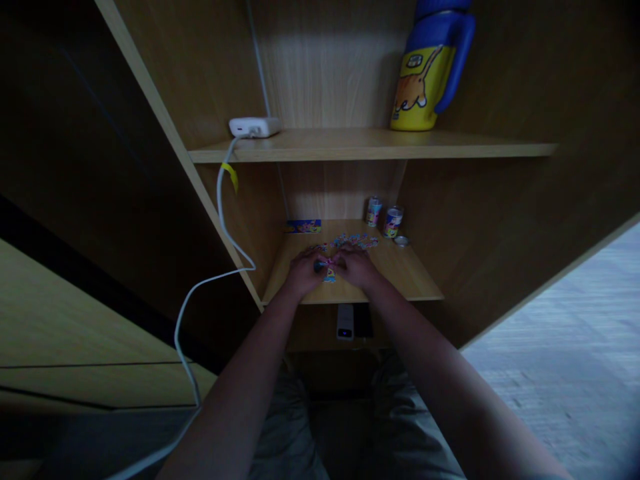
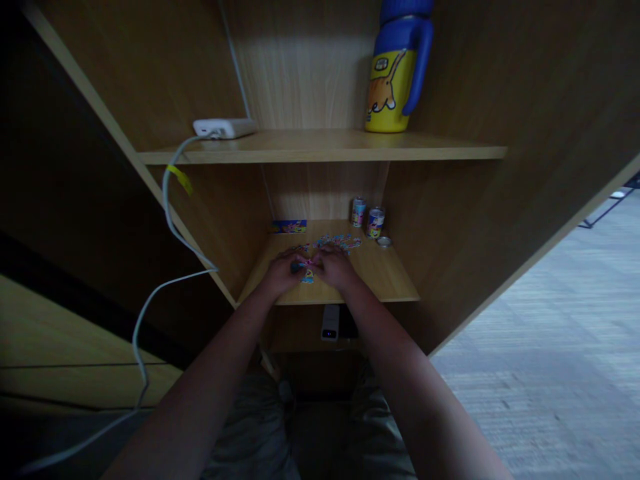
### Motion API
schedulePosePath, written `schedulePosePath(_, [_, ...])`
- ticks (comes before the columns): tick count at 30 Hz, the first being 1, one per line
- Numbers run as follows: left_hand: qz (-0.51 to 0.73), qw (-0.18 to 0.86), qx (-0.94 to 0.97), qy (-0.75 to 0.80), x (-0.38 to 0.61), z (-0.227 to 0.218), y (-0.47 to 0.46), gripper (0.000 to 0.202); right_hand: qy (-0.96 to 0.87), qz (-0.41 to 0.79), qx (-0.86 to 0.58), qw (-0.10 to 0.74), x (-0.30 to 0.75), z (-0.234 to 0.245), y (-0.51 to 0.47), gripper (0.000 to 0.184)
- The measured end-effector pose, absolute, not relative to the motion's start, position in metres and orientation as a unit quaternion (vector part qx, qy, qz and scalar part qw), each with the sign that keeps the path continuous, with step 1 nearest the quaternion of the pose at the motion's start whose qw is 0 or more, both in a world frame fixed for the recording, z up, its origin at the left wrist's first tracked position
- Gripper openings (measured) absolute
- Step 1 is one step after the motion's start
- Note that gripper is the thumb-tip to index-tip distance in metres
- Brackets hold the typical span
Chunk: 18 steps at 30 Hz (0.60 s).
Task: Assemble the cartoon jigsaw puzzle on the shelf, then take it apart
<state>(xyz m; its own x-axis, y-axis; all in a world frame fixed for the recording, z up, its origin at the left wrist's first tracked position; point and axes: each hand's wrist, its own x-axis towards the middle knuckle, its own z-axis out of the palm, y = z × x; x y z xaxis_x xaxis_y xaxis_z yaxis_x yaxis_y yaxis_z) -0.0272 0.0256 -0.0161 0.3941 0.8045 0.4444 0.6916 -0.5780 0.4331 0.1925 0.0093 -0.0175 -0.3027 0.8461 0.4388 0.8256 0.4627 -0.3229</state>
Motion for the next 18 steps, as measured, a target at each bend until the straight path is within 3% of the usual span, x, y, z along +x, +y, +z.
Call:
schedulePosePath(5, [0.308,0.096,0.824,0.466,-0.026,-0.010,0.020,0.014,-0.811,0.019,-0.519,0.270,0.193,-0.018,0.011,0.019])
schedulePosePath(10, [0.291,0.121,0.821,0.476,-0.026,-0.006,0.017,0.011,-0.817,0.033,-0.505,0.278,0.193,-0.016,0.011,0.004])
schedulePosePath(18, [0.285,0.120,0.830,0.464,-0.025,-0.002,0.015,0.010,-0.789,0.071,-0.517,0.324,0.193,-0.019,0.014,0.005])
